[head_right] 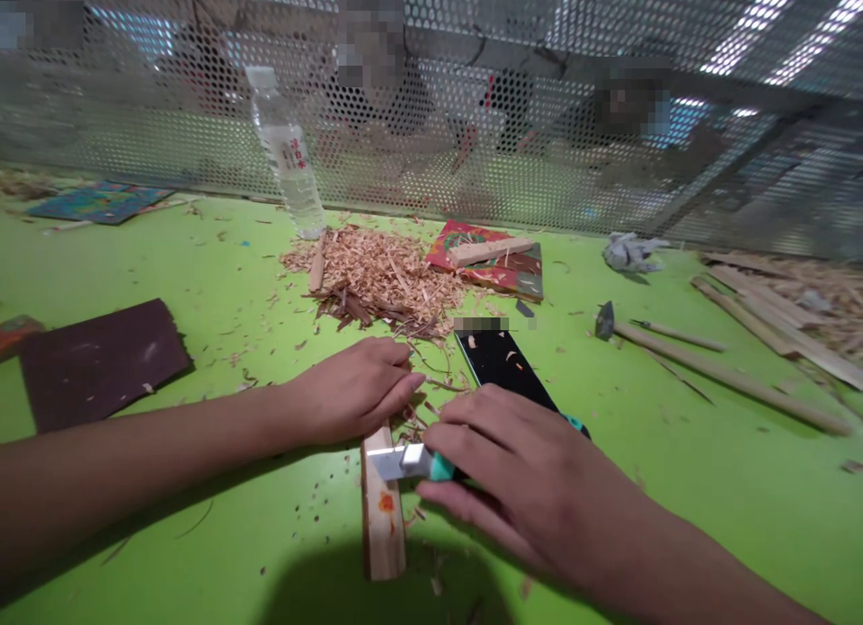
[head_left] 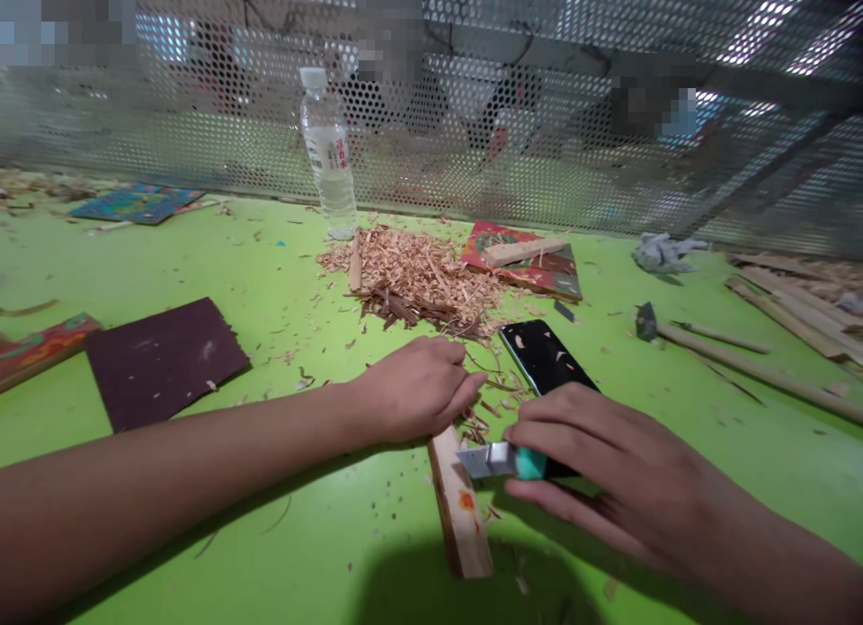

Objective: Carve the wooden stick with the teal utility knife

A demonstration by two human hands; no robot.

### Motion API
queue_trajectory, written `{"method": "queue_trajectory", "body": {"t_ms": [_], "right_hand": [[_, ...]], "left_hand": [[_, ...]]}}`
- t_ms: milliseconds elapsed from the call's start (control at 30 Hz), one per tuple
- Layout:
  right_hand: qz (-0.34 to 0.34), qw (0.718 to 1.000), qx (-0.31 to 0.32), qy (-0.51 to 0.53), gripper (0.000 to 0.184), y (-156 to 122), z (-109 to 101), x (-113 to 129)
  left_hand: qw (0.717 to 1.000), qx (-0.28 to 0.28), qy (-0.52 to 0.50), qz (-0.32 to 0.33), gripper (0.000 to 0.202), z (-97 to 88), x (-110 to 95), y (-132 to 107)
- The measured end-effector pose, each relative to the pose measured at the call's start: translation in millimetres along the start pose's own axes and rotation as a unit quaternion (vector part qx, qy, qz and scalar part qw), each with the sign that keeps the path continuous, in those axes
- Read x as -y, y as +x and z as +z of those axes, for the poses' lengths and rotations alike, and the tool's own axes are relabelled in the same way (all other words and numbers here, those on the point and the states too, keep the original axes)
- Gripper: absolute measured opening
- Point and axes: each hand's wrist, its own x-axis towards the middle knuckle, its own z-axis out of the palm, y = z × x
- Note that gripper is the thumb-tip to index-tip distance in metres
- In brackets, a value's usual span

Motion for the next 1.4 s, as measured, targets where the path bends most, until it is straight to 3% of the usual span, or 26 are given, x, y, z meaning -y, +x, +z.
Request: {"method": "queue_trajectory", "body": {"t_ms": [333, 667, 1400], "right_hand": [[0.086, 0.98, 0.149, 0.103, 0.037, 3, -3, 5], [0.133, 0.937, 0.244, 0.211, 0.018, 1, 2, 11], [0.114, 0.929, 0.242, 0.255, 0.017, 4, -6, 8]], "left_hand": [[0.998, -0.027, -0.039, 0.028, 0.055, 0.7, 8, -8], [0.995, -0.03, -0.087, 0.033, 0.053, 0.0, 12, -10], [0.996, -0.028, -0.082, 0.027, 0.053, 1.6, 12, -9]]}}
